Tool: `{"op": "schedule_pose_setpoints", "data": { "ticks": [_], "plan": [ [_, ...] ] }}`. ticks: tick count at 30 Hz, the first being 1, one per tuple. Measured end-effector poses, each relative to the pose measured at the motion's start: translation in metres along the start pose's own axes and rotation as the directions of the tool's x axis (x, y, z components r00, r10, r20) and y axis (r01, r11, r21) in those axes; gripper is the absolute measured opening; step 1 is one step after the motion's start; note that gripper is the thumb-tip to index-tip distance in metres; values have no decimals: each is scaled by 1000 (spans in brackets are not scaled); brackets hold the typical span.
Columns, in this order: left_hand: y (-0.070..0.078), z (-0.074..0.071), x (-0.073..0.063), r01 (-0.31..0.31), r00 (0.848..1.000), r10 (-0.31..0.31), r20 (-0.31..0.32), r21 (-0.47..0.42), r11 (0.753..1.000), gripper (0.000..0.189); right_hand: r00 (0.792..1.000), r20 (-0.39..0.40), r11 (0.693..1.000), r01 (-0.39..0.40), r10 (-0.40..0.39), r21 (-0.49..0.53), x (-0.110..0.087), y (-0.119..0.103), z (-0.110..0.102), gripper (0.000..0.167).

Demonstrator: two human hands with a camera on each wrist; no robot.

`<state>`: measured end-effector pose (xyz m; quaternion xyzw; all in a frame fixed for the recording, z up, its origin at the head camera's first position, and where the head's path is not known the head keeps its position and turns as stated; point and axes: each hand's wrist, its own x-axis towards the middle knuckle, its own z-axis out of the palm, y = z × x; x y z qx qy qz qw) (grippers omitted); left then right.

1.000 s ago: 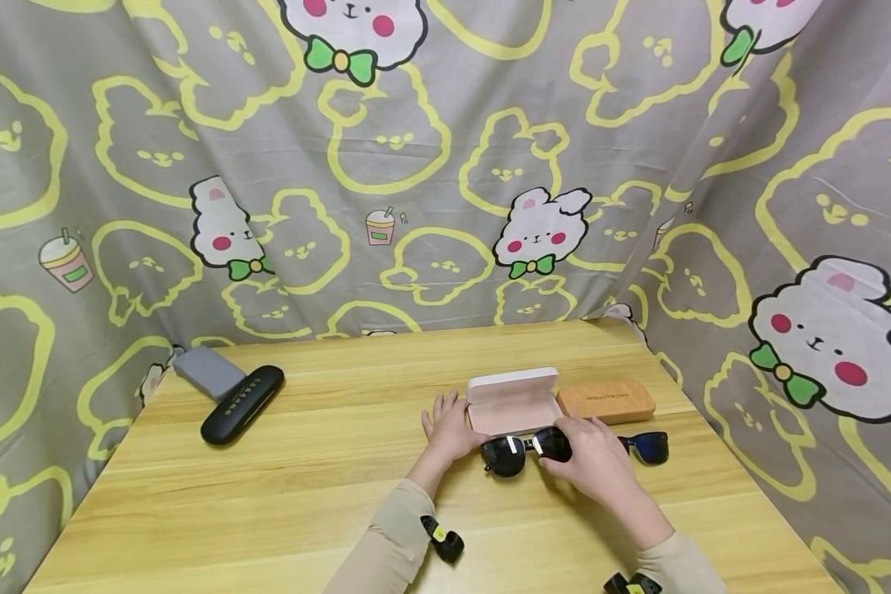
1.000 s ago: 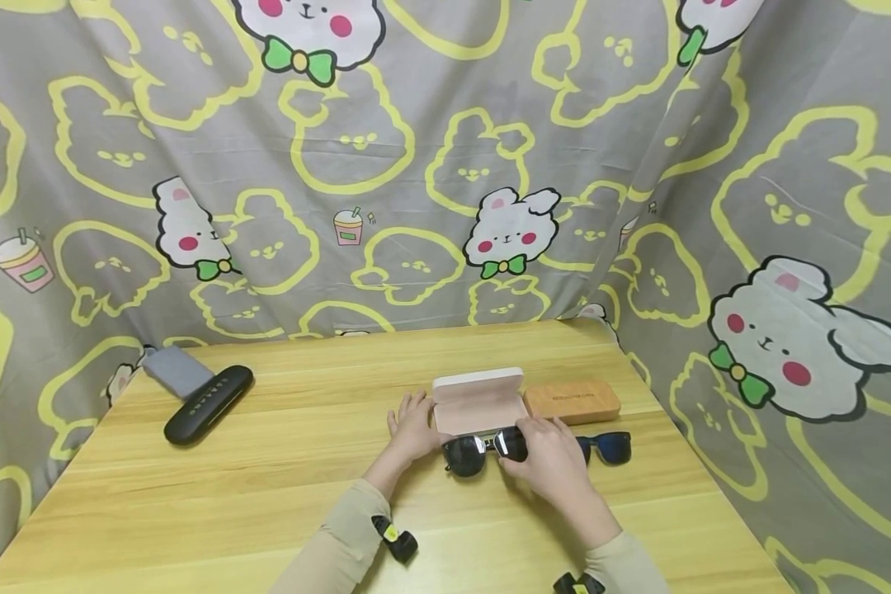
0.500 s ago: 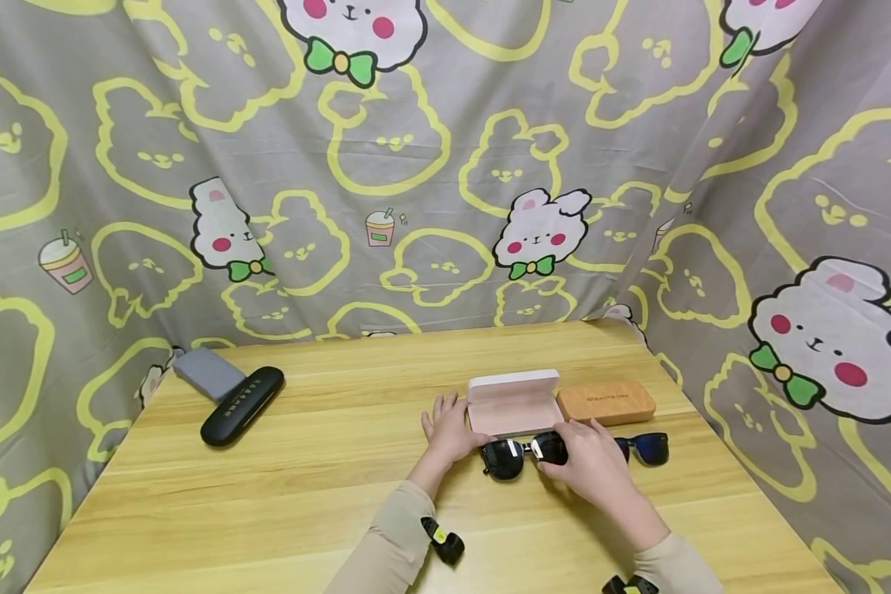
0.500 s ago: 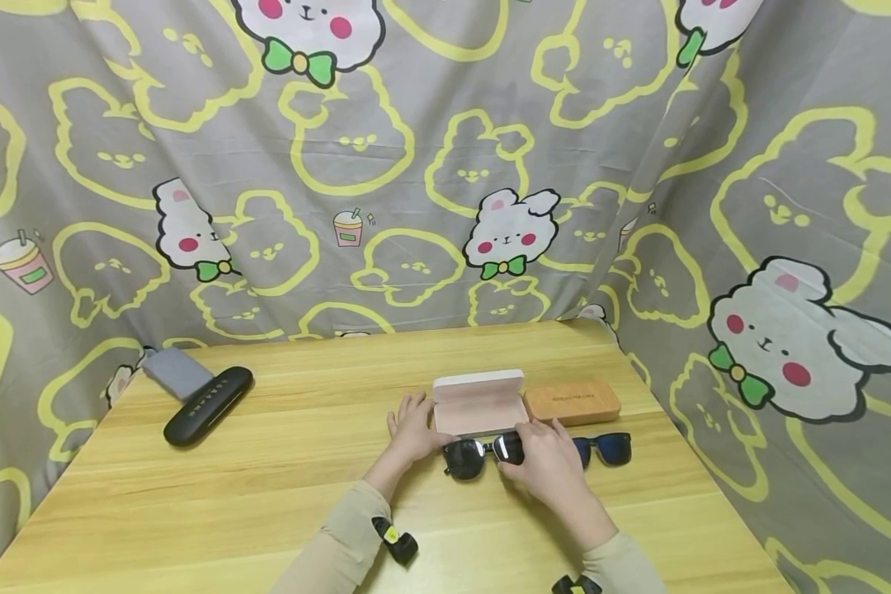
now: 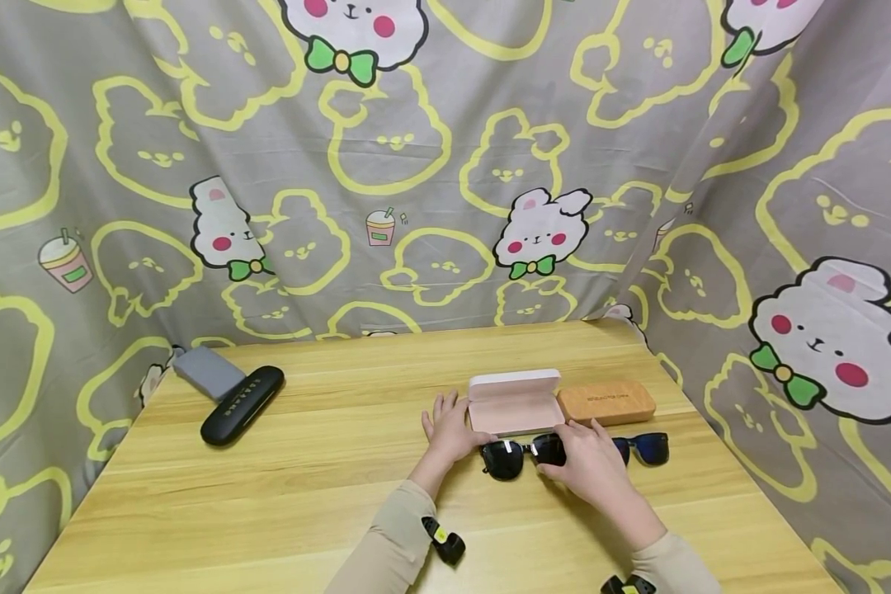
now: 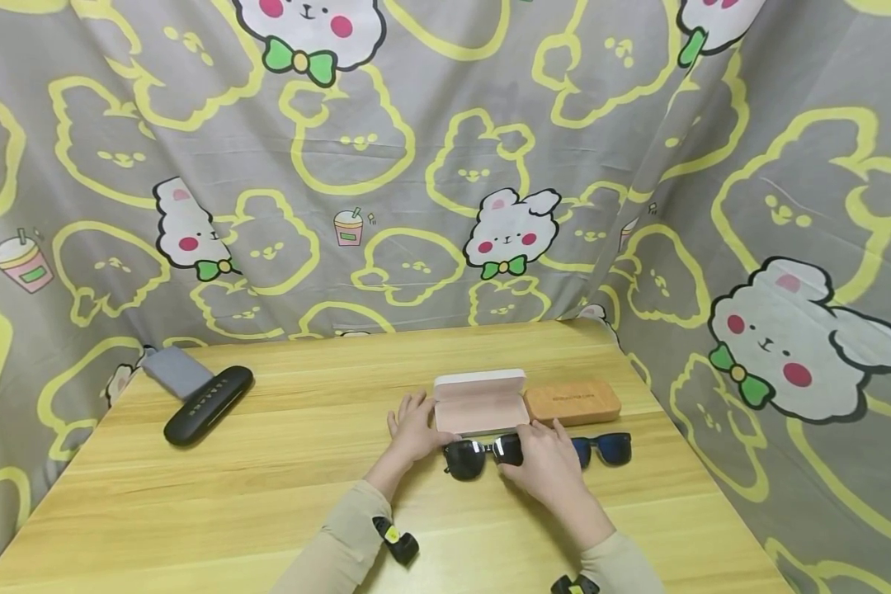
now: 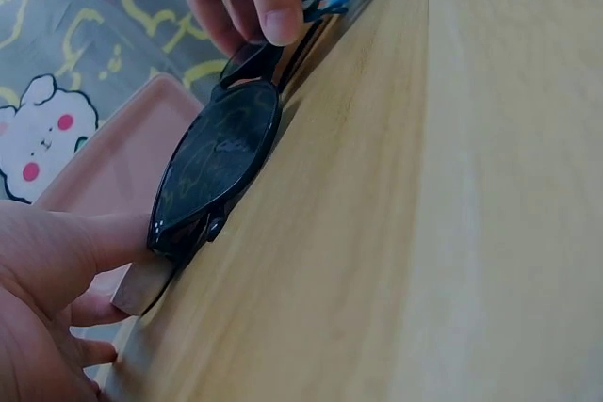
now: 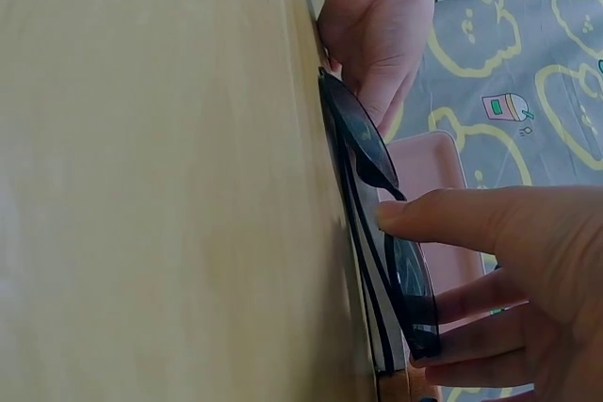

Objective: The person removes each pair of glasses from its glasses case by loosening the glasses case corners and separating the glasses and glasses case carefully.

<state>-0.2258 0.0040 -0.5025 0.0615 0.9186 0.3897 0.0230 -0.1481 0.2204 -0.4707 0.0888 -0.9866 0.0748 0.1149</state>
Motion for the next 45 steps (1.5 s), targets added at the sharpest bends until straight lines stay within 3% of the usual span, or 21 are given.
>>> {"op": "schedule_pose_setpoints", "data": {
  "ticks": [32,45],
  "plan": [
    [2,-1,0,12,1000,-12,8,9,1000,82,998,63,999,-31,31,6,-2,1,2,68],
    [-1,1,0,18,1000,-18,6,6,1000,83,999,-29,1000,22,-23,-12,-3,-1,-6,69]
  ]
}}
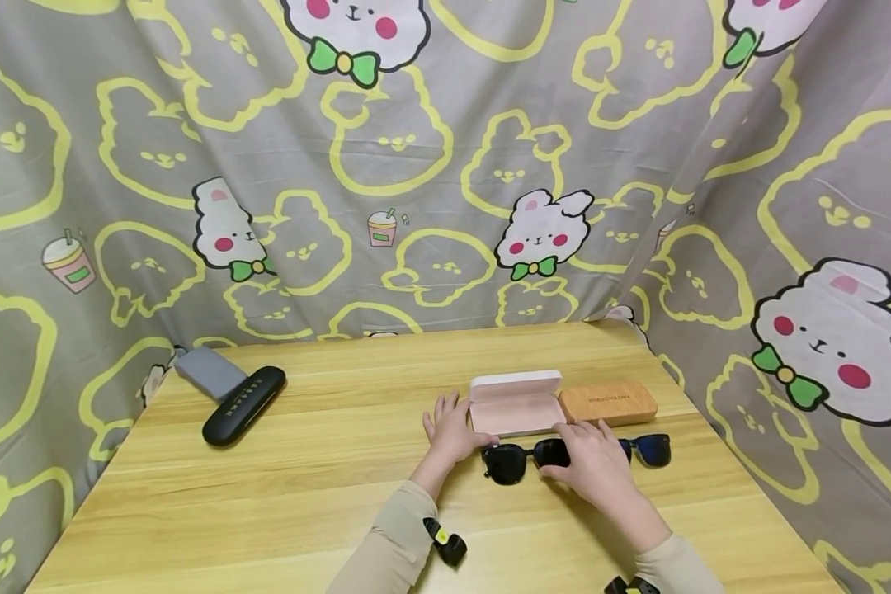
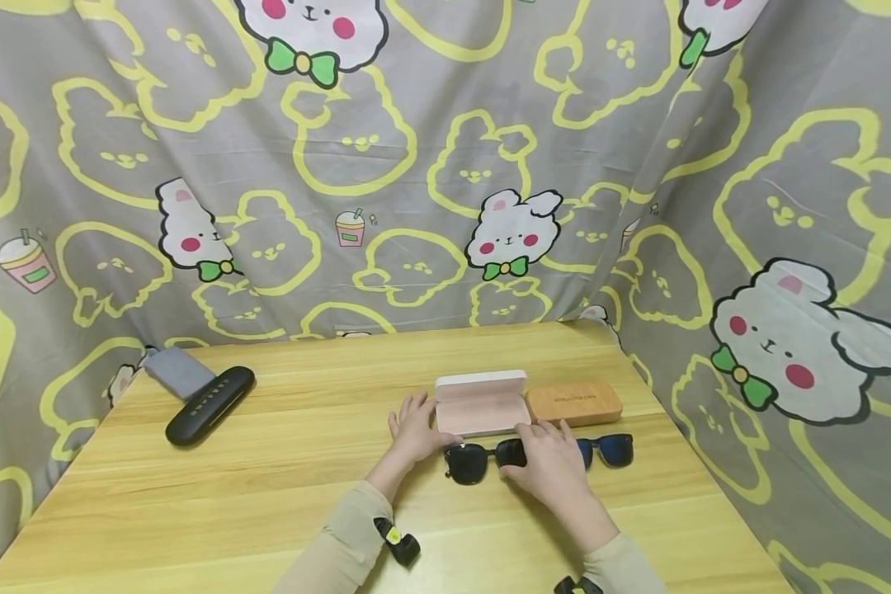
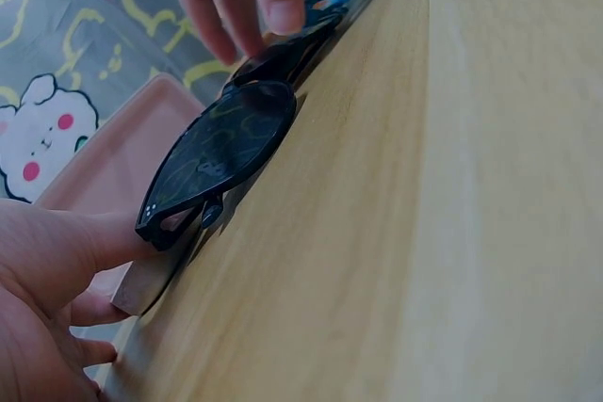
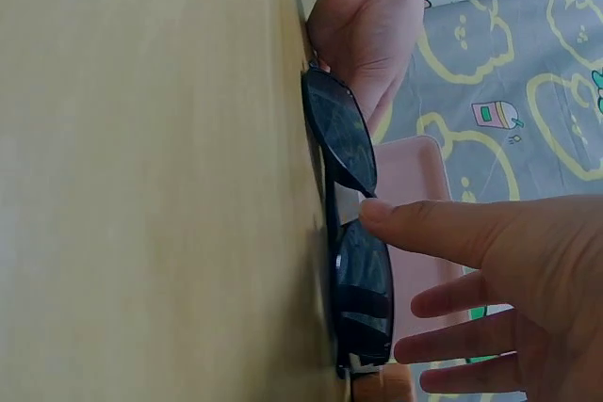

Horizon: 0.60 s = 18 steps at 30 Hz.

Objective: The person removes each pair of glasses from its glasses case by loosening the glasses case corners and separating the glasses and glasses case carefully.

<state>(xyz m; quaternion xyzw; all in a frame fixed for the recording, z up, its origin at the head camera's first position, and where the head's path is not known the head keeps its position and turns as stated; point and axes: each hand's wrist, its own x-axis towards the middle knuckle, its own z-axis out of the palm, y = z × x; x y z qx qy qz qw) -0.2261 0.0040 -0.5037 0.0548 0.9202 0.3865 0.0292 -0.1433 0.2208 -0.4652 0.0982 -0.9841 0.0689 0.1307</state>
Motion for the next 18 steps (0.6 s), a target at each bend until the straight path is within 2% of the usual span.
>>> {"op": "schedule_pose_setpoints", "data": {
  "ticks": [9,14,18],
  "plan": [
    [1,-1,0,-2,1000,2,-5,9,1000,82,998,-53,999,34,-36,-32,7,2,-8,63],
    [1,-2,-1,-4,1000,4,-4,16,1000,82,990,-123,997,65,-69,-35,16,5,-11,63],
    [1,-2,-1,-4,1000,4,-5,20,1000,82,978,-182,995,99,-102,-28,26,5,-17,50]
  ]
}}
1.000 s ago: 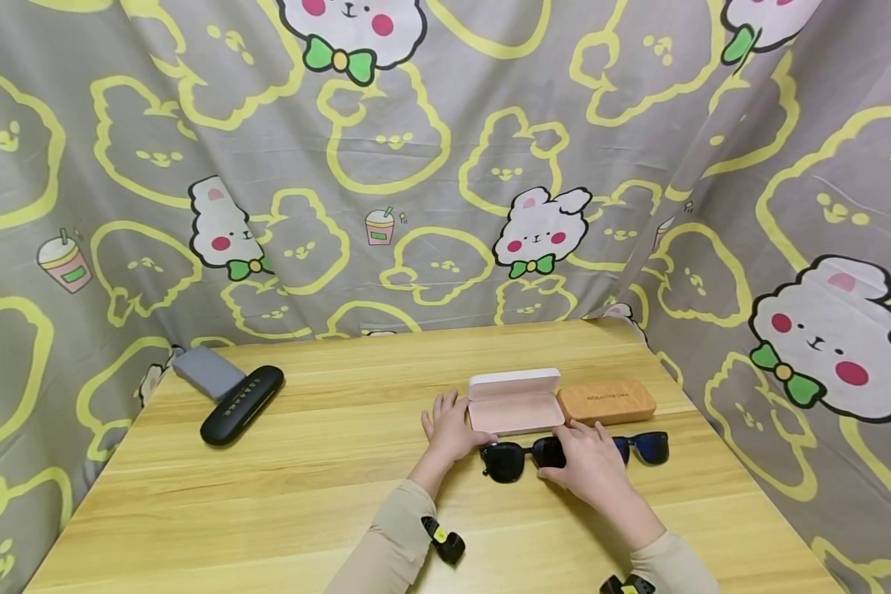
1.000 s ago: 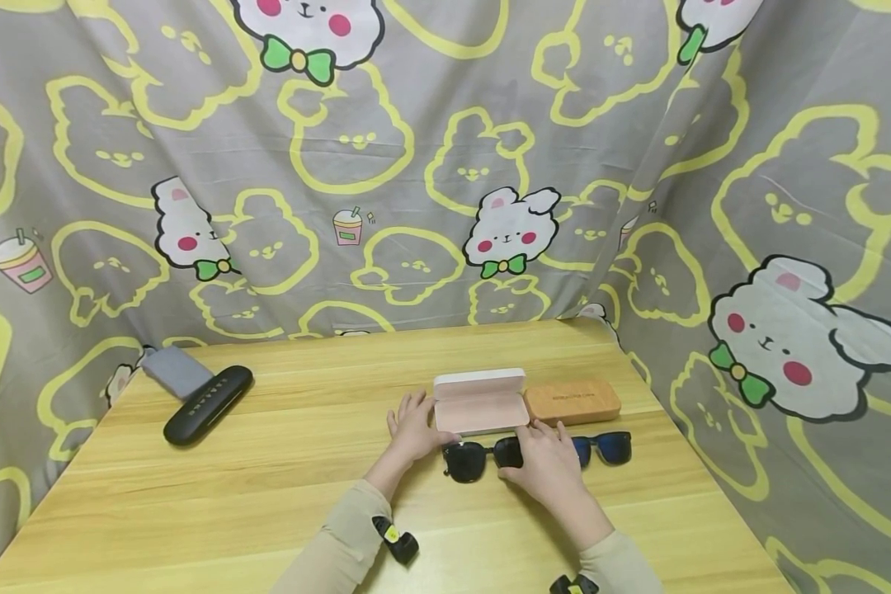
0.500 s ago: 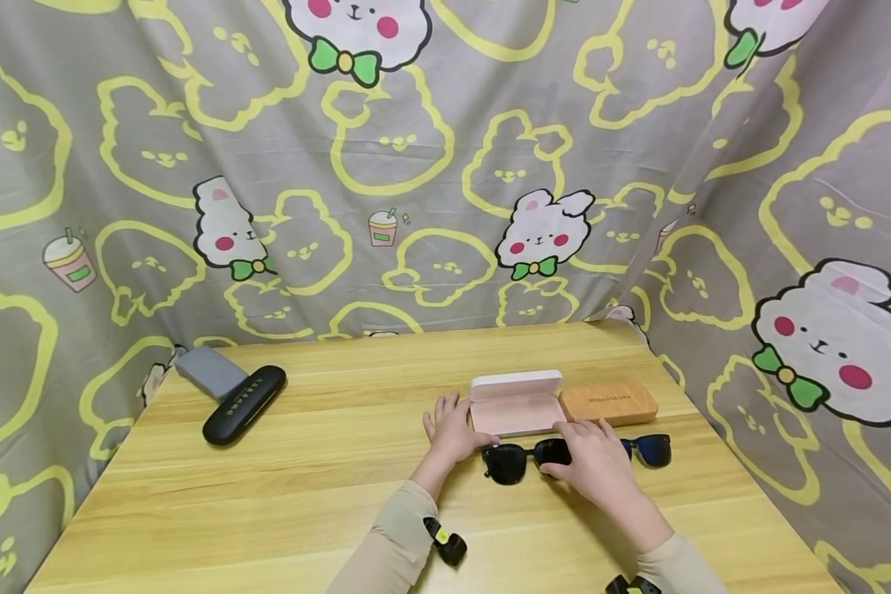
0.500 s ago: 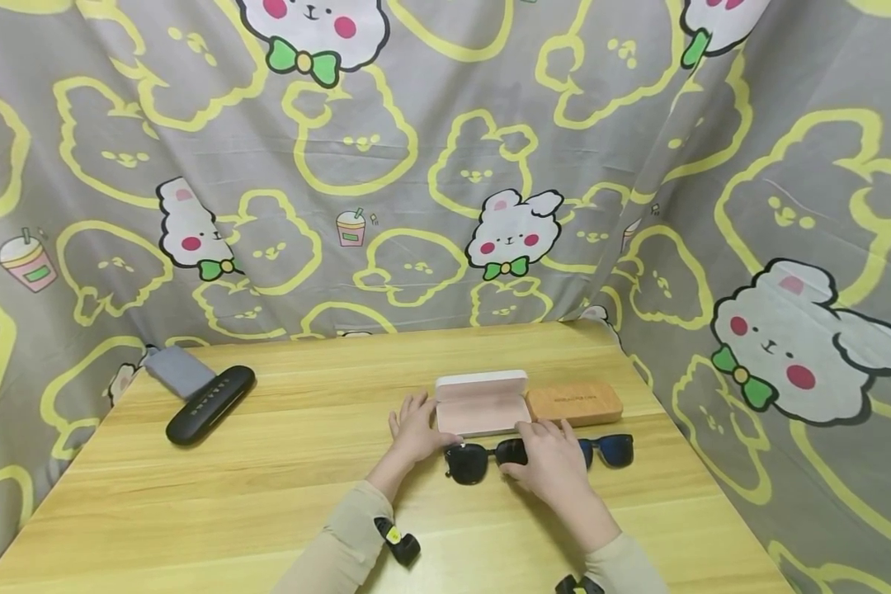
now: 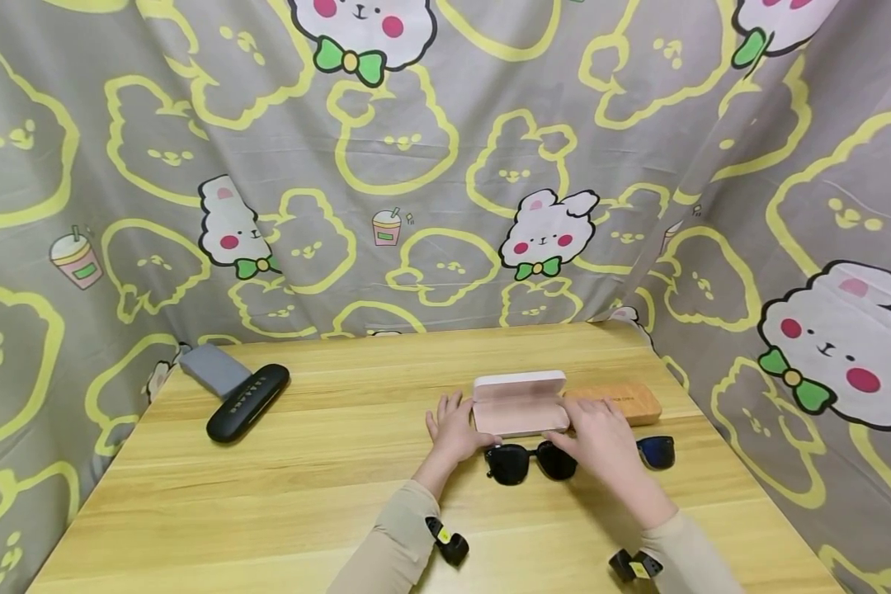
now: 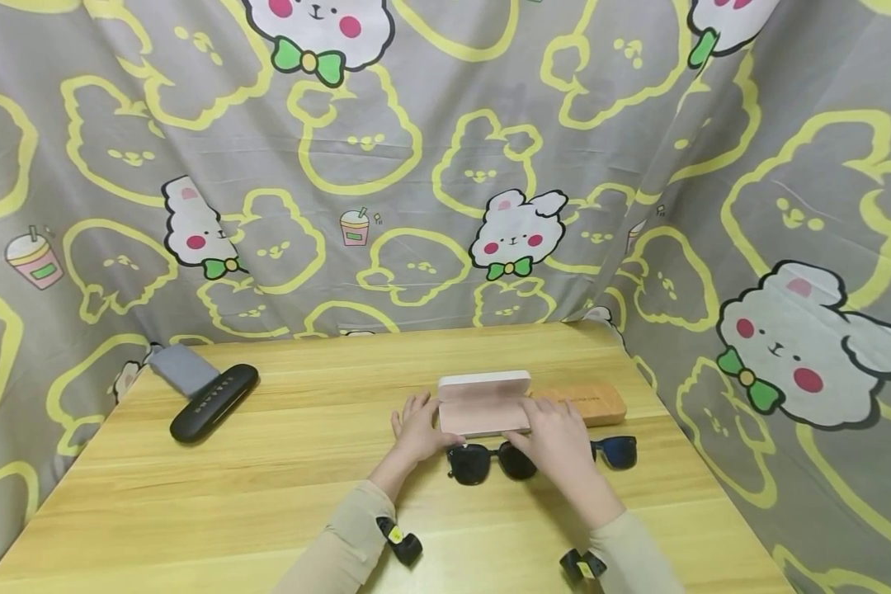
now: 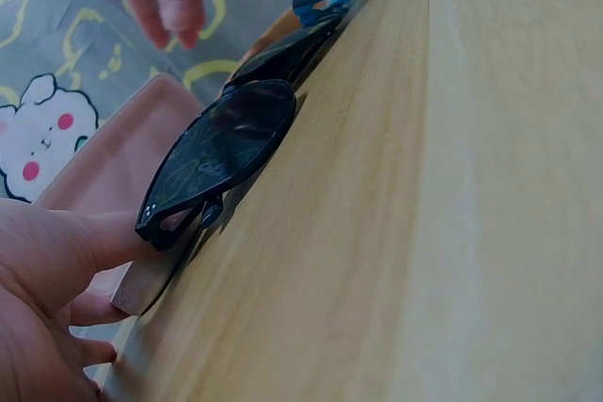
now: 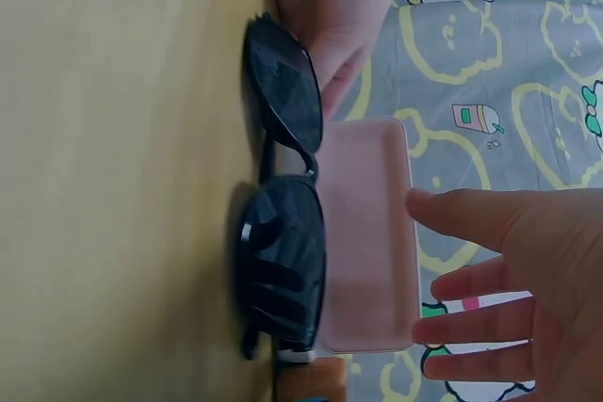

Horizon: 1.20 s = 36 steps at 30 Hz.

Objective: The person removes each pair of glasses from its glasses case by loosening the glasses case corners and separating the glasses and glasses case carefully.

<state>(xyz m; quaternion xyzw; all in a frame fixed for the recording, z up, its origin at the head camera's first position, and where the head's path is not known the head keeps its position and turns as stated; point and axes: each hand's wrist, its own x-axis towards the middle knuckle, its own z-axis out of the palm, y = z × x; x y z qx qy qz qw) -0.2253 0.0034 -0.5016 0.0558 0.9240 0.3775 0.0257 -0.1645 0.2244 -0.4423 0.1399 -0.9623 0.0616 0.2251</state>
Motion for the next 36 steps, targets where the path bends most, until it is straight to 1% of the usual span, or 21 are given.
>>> {"op": "schedule_pose_setpoints", "data": {
  "ticks": [2,5,10,13,18,23,26,33,36],
  "plan": [
    [0,0,0,-2,1000,2,0,-2,1000,81,1000,-25,1000,18,-17,1,6,1,-2,42],
    [0,1,1,0,1000,0,5,-2,1000,82,996,-67,999,52,-52,-4,15,3,-3,37],
    [0,2,2,3,1000,-3,11,-2,1000,83,979,-167,993,117,-117,-10,27,9,-1,38],
    [0,2,2,3,1000,-3,9,-4,1000,83,975,-189,993,122,-119,4,35,12,1,43],
    [-1,2,2,1,1000,-1,-1,-3,1000,81,984,-156,995,93,-88,26,48,18,5,47],
    [-1,2,1,-5,1000,5,-5,0,1000,81,997,-76,999,30,-28,34,59,24,11,48],
    [-1,2,0,-6,1000,6,-3,0,1000,81,999,-34,999,1,1,39,64,28,14,50],
    [-1,3,0,-14,1000,14,-8,-3,1000,81,1000,-20,998,4,-3,62,73,34,17,51],
    [-1,3,1,-8,1000,8,-8,3,1000,81,1000,19,997,-9,8,75,77,36,17,53]
  ]
}}
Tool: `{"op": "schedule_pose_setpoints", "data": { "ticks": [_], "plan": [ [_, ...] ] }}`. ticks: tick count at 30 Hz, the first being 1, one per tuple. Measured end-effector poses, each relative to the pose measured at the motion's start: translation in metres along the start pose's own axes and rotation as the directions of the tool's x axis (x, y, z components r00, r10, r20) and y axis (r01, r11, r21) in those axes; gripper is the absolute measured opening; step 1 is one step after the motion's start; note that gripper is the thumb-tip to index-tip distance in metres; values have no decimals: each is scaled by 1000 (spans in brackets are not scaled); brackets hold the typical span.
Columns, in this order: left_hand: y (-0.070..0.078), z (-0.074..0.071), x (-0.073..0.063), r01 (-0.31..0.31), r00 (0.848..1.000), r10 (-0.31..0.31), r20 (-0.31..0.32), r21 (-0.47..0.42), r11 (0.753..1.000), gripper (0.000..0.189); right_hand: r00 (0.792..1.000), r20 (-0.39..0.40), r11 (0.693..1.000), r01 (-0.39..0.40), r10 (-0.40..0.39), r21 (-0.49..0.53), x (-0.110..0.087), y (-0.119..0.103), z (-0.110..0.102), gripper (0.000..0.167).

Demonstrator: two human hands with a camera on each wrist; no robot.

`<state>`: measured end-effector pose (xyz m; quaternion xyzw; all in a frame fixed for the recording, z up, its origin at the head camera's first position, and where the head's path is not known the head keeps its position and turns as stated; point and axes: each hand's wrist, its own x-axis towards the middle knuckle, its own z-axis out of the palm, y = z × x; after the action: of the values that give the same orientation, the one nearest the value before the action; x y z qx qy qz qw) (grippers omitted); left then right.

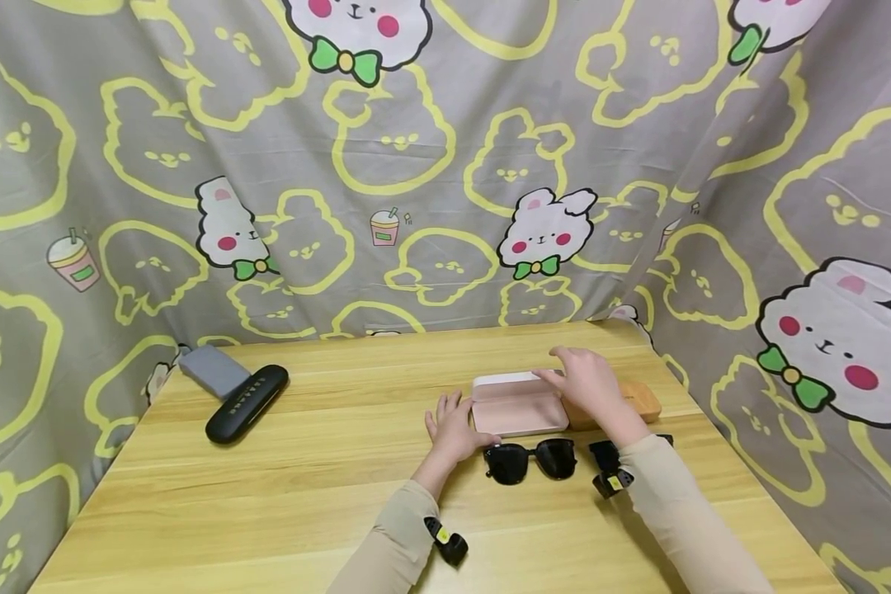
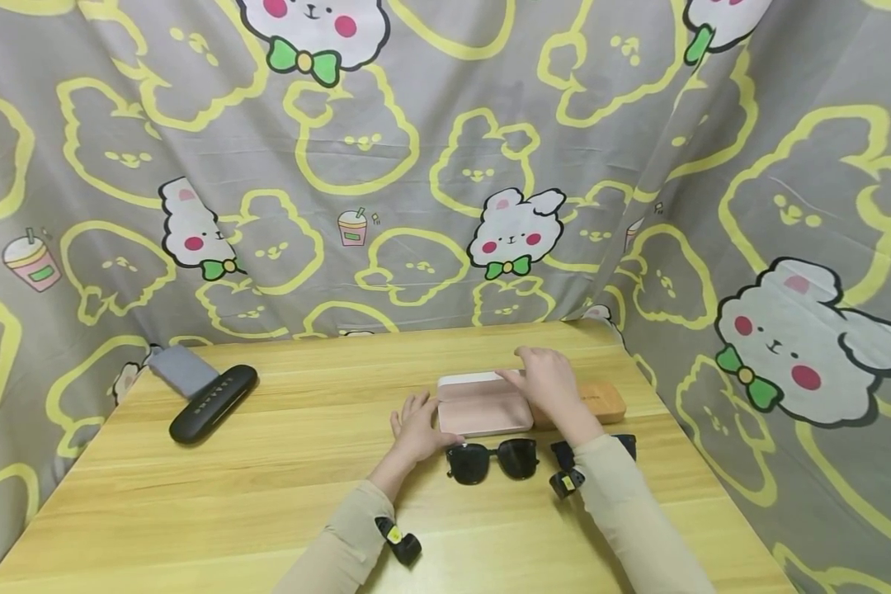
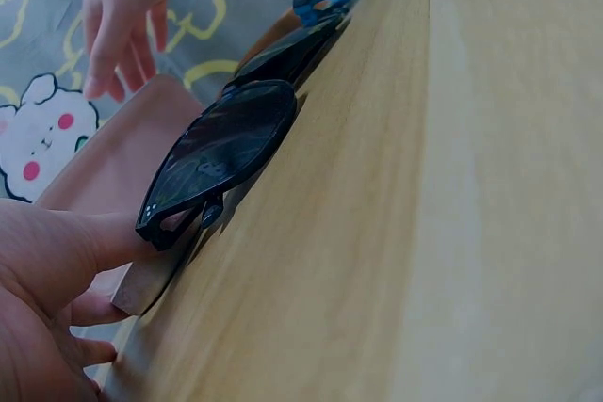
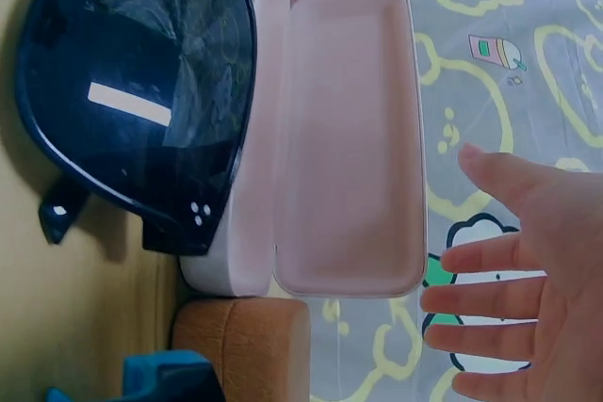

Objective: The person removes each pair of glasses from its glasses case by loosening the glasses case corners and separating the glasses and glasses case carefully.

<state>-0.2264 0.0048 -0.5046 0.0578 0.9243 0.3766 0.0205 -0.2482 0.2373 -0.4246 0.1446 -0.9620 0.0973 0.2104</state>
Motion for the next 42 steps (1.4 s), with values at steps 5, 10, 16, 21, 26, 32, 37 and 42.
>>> {"op": "schedule_pose_setpoints", "data": {
  "ticks": [5,10,16,21,26,32,37,42],
  "plan": [
    [0,0,1,2,1000,-2,-1,1,1000,81,994,100,999,-45,44,17,5,4,0,60],
    [0,0,0,-1,1000,1,-2,-2,1000,81,983,169,997,-75,70,23,9,10,1,63],
    [0,0,0,-1,1000,1,-3,17,1000,81,968,239,995,-86,70,56,12,14,2,62],
    [1,0,0,3,1000,-3,0,18,1000,81,936,345,984,-120,68,132,17,20,4,64],
    [0,0,0,5,1000,-5,4,5,1000,81,886,463,956,-144,10,255,23,28,7,65],
    [1,-1,-1,8,1000,-8,8,5,1000,81,819,572,908,-197,-55,370,27,38,13,69],
    [1,-1,-2,1,1000,-1,-1,16,1000,81,779,611,874,-193,-139,445,28,44,15,61],
    [0,-1,-2,-1,1000,2,-6,15,1000,81,745,633,833,-204,-209,514,29,49,18,52]
  ]
}}
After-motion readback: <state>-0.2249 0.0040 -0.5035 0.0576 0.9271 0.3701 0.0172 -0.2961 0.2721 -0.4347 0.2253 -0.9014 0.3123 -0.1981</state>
